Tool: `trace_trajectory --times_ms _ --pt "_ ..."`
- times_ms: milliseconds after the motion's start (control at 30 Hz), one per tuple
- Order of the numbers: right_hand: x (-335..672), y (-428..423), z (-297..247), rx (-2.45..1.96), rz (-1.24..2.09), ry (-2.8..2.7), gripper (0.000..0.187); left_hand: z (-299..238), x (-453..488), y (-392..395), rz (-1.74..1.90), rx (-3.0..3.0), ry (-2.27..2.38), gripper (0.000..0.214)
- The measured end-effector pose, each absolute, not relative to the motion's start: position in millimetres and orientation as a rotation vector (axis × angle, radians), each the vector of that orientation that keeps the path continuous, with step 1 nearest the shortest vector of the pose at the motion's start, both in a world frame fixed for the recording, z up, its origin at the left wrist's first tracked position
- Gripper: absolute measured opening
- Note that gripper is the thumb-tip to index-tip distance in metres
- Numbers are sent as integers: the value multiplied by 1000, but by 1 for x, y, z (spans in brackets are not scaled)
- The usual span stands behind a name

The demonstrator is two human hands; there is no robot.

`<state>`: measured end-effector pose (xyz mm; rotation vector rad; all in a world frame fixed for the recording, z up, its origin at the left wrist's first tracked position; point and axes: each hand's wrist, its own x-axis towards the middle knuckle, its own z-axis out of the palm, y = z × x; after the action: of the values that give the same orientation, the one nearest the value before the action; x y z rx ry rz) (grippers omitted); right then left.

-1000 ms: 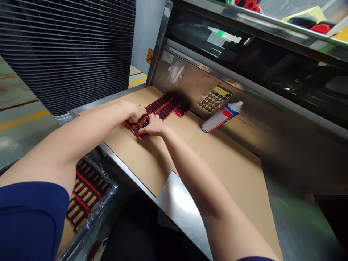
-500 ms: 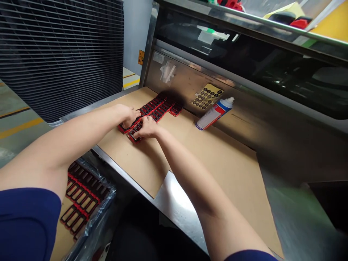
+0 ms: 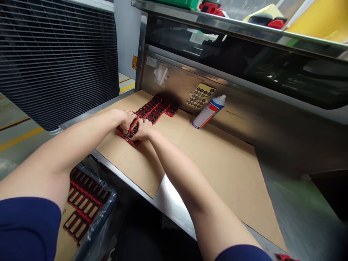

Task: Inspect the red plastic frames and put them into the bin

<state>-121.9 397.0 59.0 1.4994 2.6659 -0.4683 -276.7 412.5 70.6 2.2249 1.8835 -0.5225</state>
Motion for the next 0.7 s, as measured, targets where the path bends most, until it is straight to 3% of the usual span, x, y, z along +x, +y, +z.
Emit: trace_trajectory --times_ms 267,500,700 --pt "-106 382 58 1532 -518 2703 100 67 -280 412 -512 2186 1914 127" --pt "-77 361 60 1581 -684 2780 92 68 -290 399 -469 2120 1987 104" --pt "-4 303 70 1717 -1084 2788 84 70 -295 372 -265 2096 2090 86"
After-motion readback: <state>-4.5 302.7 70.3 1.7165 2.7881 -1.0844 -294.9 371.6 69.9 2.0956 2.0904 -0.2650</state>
